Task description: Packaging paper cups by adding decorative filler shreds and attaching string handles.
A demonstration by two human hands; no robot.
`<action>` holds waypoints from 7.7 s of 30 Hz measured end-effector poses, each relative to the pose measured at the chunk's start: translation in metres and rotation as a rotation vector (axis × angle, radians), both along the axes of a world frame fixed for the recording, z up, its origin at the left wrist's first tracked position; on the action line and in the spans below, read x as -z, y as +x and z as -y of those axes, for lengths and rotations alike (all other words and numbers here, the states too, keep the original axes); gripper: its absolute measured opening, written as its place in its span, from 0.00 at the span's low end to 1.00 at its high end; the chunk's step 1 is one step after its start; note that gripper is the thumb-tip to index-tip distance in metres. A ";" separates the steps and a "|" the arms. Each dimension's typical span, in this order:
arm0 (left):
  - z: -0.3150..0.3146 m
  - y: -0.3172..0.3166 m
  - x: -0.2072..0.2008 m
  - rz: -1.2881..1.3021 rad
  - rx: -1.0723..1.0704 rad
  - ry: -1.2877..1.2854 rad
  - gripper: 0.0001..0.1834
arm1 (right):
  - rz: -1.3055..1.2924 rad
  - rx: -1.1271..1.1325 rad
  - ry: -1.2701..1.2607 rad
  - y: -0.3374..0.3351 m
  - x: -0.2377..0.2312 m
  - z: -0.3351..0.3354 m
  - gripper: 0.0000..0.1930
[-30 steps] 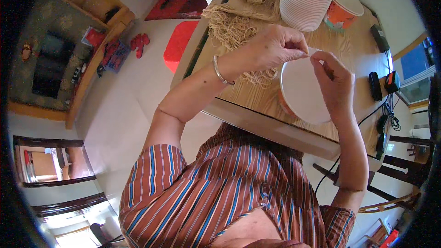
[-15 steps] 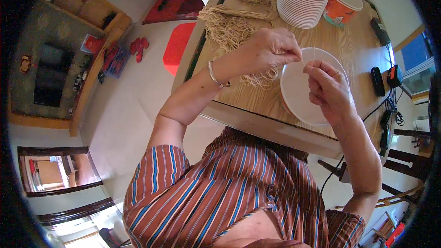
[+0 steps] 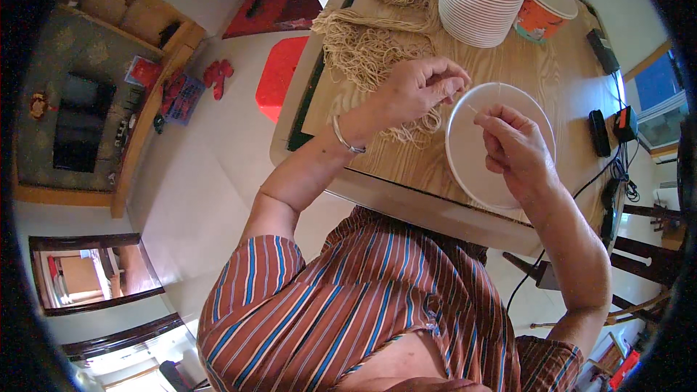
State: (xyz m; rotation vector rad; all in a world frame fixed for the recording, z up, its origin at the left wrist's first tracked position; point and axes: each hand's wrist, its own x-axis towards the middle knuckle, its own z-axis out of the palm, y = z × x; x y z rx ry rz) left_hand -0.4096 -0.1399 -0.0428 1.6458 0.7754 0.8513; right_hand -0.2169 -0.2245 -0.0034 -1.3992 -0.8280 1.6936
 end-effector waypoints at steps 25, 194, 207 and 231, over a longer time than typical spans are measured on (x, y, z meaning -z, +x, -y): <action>0.004 -0.001 0.009 0.019 0.036 -0.080 0.10 | 0.053 0.010 0.018 -0.004 -0.003 -0.011 0.06; 0.171 -0.009 -0.016 0.116 0.144 0.364 0.05 | -0.039 -0.323 0.059 -0.011 0.008 0.148 0.10; 0.160 -0.007 -0.054 -0.139 0.328 0.394 0.05 | 1.268 -0.300 1.019 -0.025 -0.005 0.185 0.16; 0.157 0.009 -0.031 -0.101 0.155 0.744 0.08 | 1.342 -0.440 0.898 -0.022 -0.026 0.154 0.11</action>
